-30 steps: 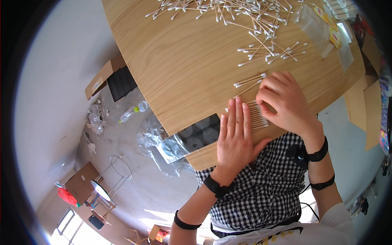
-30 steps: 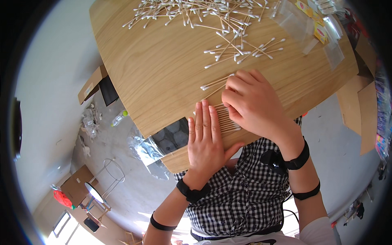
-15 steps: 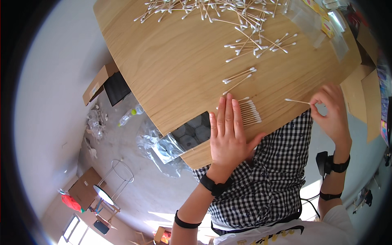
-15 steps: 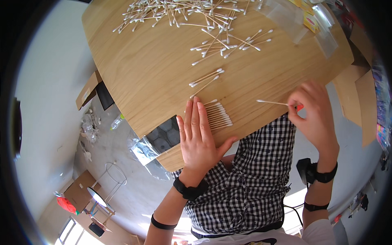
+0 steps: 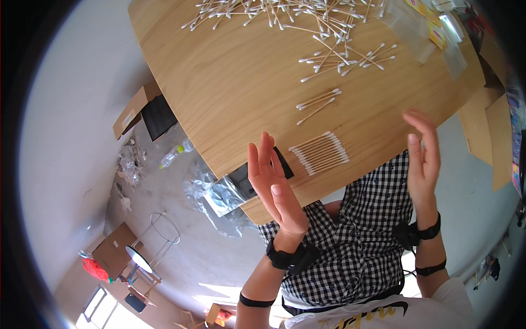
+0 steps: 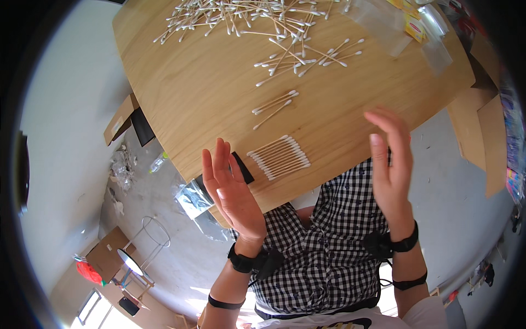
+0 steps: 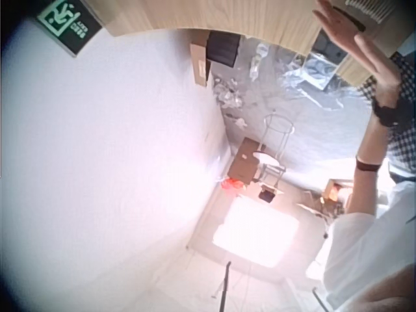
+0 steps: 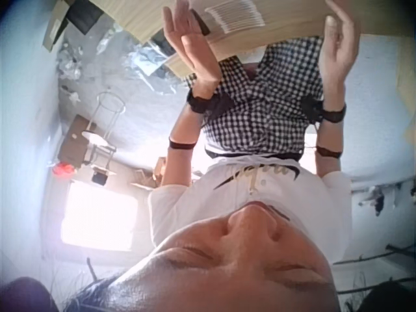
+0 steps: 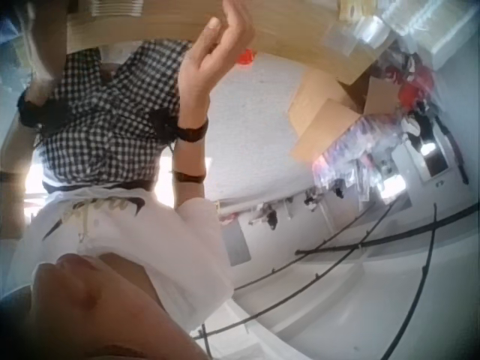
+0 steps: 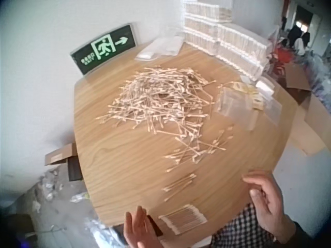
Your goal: Organizing cotton swabs and placing them into small plastic bags with labels.
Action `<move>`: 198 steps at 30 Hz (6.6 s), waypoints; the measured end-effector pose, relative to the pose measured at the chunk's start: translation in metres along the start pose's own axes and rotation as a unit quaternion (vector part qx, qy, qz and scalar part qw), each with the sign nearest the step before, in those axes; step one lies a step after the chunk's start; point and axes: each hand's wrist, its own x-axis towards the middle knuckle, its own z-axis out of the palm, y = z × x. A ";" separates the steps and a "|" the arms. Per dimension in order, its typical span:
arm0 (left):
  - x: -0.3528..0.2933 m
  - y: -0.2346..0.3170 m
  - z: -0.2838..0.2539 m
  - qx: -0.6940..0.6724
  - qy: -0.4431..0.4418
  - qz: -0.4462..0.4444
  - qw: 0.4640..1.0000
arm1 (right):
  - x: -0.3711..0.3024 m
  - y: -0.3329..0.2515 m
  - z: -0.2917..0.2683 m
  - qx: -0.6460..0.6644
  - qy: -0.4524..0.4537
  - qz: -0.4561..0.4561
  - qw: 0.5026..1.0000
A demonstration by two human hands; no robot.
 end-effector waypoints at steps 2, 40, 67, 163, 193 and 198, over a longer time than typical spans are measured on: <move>0.005 0.001 0.006 -0.097 0.071 -0.037 0.992 | 0.006 -0.017 0.039 0.063 -0.034 -0.029 0.997; -0.007 0.000 0.002 -0.225 0.111 -0.022 0.968 | 0.016 -0.032 0.123 -0.196 -0.178 -0.234 0.936; 0.029 0.014 -0.154 0.411 -0.145 0.133 0.890 | 0.011 -0.088 0.186 -0.193 -0.223 -0.327 0.898; 0.052 -0.028 -0.171 0.057 -0.168 -0.195 0.965 | -0.027 -0.092 0.117 0.289 -0.191 0.093 0.933; 0.053 -0.027 -0.173 0.089 -0.184 -0.151 0.967 | -0.015 -0.103 0.167 0.128 -0.206 0.018 0.970; 0.054 -0.028 -0.172 0.077 -0.186 -0.159 0.967 | -0.019 -0.108 0.176 0.065 -0.151 -0.079 0.983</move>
